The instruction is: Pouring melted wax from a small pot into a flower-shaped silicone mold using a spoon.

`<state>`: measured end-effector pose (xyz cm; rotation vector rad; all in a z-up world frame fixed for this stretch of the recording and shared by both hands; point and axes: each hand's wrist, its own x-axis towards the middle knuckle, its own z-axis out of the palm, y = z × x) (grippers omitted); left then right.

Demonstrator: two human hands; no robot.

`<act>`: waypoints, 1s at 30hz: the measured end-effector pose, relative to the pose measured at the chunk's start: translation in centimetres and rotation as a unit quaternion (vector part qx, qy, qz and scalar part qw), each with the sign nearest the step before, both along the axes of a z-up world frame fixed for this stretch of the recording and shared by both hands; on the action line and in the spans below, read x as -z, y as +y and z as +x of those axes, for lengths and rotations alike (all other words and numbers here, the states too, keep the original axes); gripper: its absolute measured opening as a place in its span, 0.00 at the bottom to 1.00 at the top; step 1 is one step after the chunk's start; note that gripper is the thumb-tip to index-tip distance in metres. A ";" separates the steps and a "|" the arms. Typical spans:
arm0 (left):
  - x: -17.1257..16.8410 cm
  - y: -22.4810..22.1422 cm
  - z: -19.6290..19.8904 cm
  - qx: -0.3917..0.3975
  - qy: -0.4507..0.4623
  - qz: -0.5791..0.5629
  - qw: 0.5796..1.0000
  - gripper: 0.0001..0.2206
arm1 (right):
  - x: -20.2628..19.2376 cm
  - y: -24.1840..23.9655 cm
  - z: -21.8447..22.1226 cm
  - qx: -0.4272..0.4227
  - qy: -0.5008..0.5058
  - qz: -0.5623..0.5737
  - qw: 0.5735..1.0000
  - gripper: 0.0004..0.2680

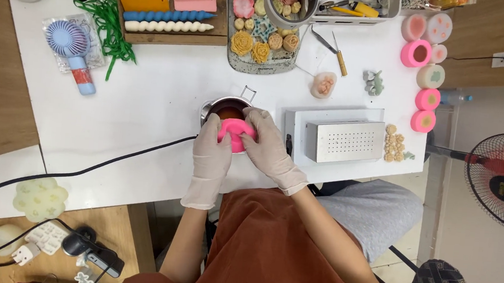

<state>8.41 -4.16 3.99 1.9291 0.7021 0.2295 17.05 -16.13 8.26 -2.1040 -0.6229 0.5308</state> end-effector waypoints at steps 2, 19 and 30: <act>0.0 -0.4 -0.4 -0.001 0.033 -0.015 0.999 0.12 | -0.3 -0.4 -0.4 -0.010 0.041 0.044 0.998 0.12; -1.6 -0.5 0.0 -0.015 0.014 0.061 0.998 0.15 | -0.1 0.1 -1.2 0.032 -0.014 -0.026 0.999 0.10; -2.3 -0.9 0.0 -0.029 0.046 0.068 0.996 0.14 | -0.6 0.3 -1.7 0.069 -0.036 -0.024 0.997 0.12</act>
